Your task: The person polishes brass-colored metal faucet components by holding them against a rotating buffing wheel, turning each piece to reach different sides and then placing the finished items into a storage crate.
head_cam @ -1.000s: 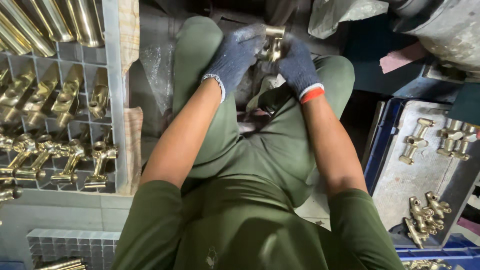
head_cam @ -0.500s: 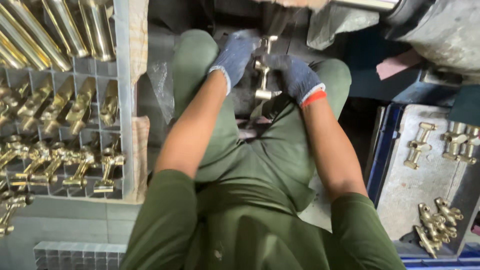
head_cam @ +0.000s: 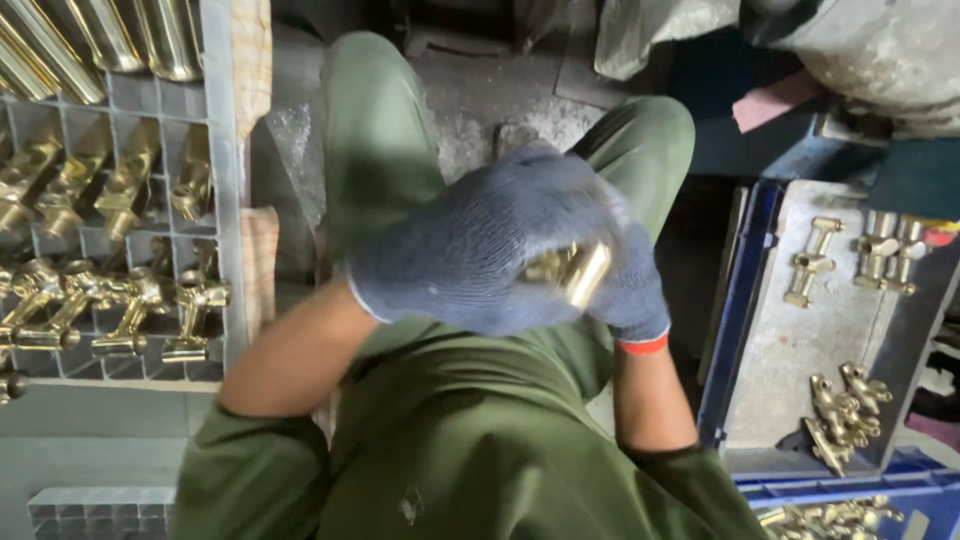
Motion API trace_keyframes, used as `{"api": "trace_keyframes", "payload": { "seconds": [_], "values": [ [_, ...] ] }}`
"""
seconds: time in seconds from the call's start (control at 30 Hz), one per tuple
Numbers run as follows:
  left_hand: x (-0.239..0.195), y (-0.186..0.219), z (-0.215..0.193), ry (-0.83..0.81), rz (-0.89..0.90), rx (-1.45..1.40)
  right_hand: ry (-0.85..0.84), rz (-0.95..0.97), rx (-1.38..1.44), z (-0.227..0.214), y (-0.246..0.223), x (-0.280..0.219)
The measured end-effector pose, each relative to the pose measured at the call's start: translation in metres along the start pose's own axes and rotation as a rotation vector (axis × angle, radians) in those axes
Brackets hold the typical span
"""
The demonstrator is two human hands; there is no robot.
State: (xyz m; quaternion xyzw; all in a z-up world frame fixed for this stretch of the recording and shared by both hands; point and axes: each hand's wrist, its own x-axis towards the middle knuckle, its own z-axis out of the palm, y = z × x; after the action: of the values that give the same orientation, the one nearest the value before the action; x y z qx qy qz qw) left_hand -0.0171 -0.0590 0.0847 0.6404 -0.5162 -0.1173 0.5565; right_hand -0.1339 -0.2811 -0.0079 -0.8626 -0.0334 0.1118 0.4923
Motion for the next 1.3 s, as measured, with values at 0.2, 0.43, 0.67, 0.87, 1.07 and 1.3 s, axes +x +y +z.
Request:
{"api": "trace_keyframes", "payload": {
  "seconds": [0.2,0.43,0.67,0.87,1.07,1.3],
  "values": [
    [-0.004,-0.011,-0.015,-0.135,0.181,-0.235,-0.162,-0.039,0.814,0.008,-0.013,-0.007],
    [-0.017,-0.108,0.014,0.499,-0.398,-0.106,0.425,-0.253,-0.400,-0.013,0.034,0.099],
    [-0.013,-0.197,0.029,0.562,-0.767,-0.427,0.385,-0.210,-0.445,-0.017,0.092,0.189],
    [-0.011,-0.212,0.031,0.544,-0.691,-0.331,0.183,0.028,-0.048,-0.004,0.092,0.184],
    [-0.014,-0.261,0.046,0.669,-0.873,-0.474,-0.077,0.425,0.312,0.004,0.089,0.177],
    [-0.002,-0.312,0.042,0.760,-0.914,-0.327,-0.094,0.484,0.411,-0.007,0.067,0.202]
  ]
}}
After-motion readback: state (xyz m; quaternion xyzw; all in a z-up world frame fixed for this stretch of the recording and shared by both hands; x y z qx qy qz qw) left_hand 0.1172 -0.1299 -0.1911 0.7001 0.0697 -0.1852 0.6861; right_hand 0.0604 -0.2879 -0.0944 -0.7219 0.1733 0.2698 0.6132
